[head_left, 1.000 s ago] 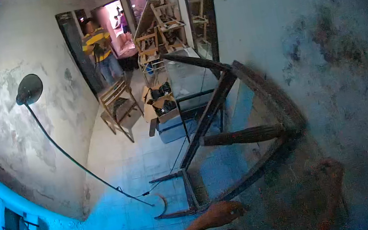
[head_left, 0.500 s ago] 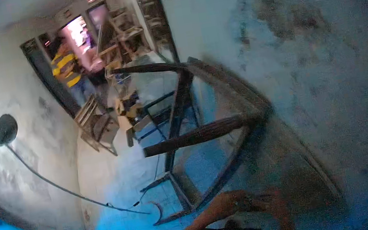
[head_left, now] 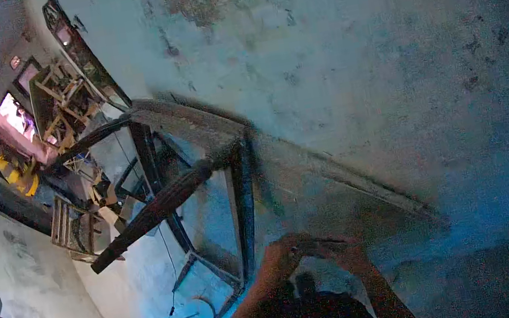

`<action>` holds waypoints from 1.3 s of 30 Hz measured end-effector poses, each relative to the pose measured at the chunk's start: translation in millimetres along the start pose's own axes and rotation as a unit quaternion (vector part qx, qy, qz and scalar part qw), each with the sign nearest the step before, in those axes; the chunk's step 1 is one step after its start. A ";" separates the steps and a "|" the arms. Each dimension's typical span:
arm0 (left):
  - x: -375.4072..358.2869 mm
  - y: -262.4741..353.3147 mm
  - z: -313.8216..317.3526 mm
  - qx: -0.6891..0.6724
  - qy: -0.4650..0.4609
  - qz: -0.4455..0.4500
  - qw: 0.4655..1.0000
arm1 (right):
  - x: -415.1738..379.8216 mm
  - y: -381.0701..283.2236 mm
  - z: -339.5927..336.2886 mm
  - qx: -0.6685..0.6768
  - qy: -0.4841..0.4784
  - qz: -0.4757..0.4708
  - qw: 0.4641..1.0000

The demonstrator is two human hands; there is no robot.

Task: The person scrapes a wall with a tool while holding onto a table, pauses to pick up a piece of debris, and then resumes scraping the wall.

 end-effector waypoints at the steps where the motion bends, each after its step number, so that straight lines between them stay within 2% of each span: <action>1: 2.5 0.0 3.2 0.001 0.005 0.033 0.999 | -2.0 2.9 -1.7 0.002 0.001 0.008 1.000; 4: 7.7 1.5 5.1 0.009 0.034 0.089 0.995 | -1.6 9.1 -2.7 -0.003 0.017 0.034 0.999; 6: 11.2 5.8 0.3 0.012 0.059 0.113 0.992 | -8.2 -14.2 -4.7 -0.022 0.060 -0.097 0.993; 7: 15.1 3.4 -2.7 -0.001 0.058 0.088 0.994 | -8.6 -20.4 -3.3 -0.024 0.063 -0.095 0.993; 9: 17.7 -4.6 -6.0 -0.018 0.056 0.066 0.996 | -5.5 -23.3 -3.9 0.034 0.085 0.042 0.995; 10: 18.4 -8.7 -8.8 -0.016 0.062 0.078 0.995 | -2.7 -25.4 0.4 0.031 0.089 0.042 0.995; 12: 19.8 -9.0 -16.9 -0.022 0.069 0.088 0.993 | -7.2 -49.4 -2.0 0.015 0.154 -0.069 0.986; 14: 20.8 -10.5 -36.6 -0.042 0.118 0.074 0.989 | -3.5 -75.1 -1.3 -0.039 0.180 -0.088 0.979; 16: 19.8 -11.3 -51.7 -0.043 0.124 0.081 0.988 | 8.0 -103.7 -3.2 -0.091 0.206 -0.110 0.968; 18: 11.7 -21.3 -66.3 -0.042 0.130 0.090 0.987 | 22.0 -116.8 -15.1 -0.158 0.292 -0.055 0.942; 20: 1.7 -40.2 -71.6 -0.062 0.106 0.098 0.988 | 29.6 -165.8 -14.0 -0.213 0.352 -0.172 0.895; 23: -16.6 -61.4 -90.9 -0.058 0.092 0.049 0.993 | 54.3 -198.6 -16.9 -0.204 0.392 -0.149 0.885; 25: -29.9 -70.8 -103.9 -0.037 0.086 0.036 0.995 | 44.8 -251.2 -2.6 -0.314 0.414 -0.265 0.813; 26: -37.7 -77.7 -111.8 -0.009 0.081 0.025 0.996 | 43.8 -260.5 2.3 -0.316 0.418 -0.261 0.811; 28: -52.6 -95.3 -118.3 -0.001 0.069 0.043 0.997 | 46.6 -273.0 -1.2 -0.263 0.448 -0.254 0.816; 30: -59.2 -103.7 -125.1 0.005 0.060 0.062 0.996 | 101.1 -255.1 1.6 -0.303 0.453 -0.228 0.807; 31: -64.5 -113.6 -125.7 -0.011 0.034 0.009 0.999 | 119.8 -245.4 6.2 -0.339 0.452 -0.198 0.801; 32: -70.7 -125.2 -126.6 -0.025 0.009 -0.042 0.999 | 111.2 -257.6 22.4 -0.339 0.458 -0.247 0.784; 36: -84.6 -132.9 -132.0 0.026 -0.021 0.019 0.999 | 57.7 -256.7 23.1 -0.283 0.534 -0.251 0.756; 38: -88.3 -134.3 -135.3 0.010 -0.021 0.089 0.996 | 66.9 -246.6 28.4 -0.304 0.543 -0.250 0.741; 39: -84.4 -124.9 -139.3 0.008 -0.021 0.093 0.995 | 71.2 -243.1 31.1 -0.328 0.547 -0.248 0.729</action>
Point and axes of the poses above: each hand's wrist, its own x-axis towards the middle knuckle, its own z-axis out of the palm, y = z × x, the point moved 10 cm from there along x, towards the middle knuckle, and after that the axes turned 10 degrees about z, right-handed, at the moved point
